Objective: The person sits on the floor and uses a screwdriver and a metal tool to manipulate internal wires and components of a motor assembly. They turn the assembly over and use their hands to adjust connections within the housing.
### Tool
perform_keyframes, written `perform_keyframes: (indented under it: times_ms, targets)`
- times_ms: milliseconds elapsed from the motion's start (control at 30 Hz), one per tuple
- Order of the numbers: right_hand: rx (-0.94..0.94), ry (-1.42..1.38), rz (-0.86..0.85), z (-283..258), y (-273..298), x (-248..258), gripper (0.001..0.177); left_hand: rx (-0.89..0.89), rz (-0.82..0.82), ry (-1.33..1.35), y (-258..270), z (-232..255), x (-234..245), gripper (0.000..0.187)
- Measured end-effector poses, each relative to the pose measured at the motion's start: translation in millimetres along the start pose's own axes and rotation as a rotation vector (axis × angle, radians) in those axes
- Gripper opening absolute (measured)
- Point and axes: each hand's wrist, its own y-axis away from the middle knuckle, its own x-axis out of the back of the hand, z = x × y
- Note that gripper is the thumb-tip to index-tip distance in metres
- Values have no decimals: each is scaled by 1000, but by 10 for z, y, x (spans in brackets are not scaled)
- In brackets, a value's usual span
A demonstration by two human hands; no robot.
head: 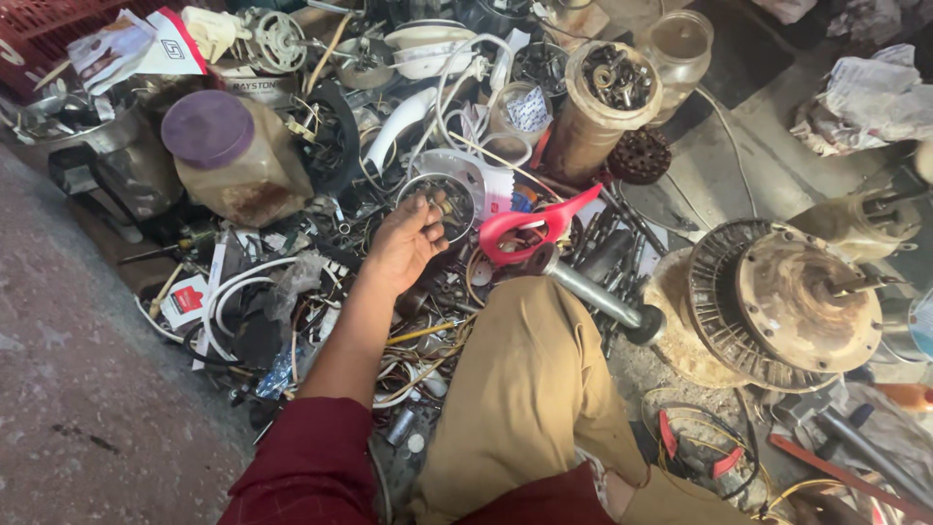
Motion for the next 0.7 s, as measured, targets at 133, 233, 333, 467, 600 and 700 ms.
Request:
perform_keyframes:
  times_ms: [133,233,333,467,600,700]
  targets:
    - [-48,214,-43,528,-157,-323,41,3,203,-292,46,10,139,27]
    - [-39,254,-61,901,-221,-493,46,-177,302,-969,245,-8,270,27]
    - [-44,260,-68,937,-123,-380,50,-16,323,-1506,478,-185,259,27]
    - [-122,222,-87,1020,-88,-410,47,-26,274,-1942,759,-520,287,22]
    - [-57,191,-65,1129,-118,-422,45,-7,246,-1944,730,-651,382,20]
    - [-75,191,-61,1155,-100,-469,43,-24,280,-1884,737,-608,299,21]
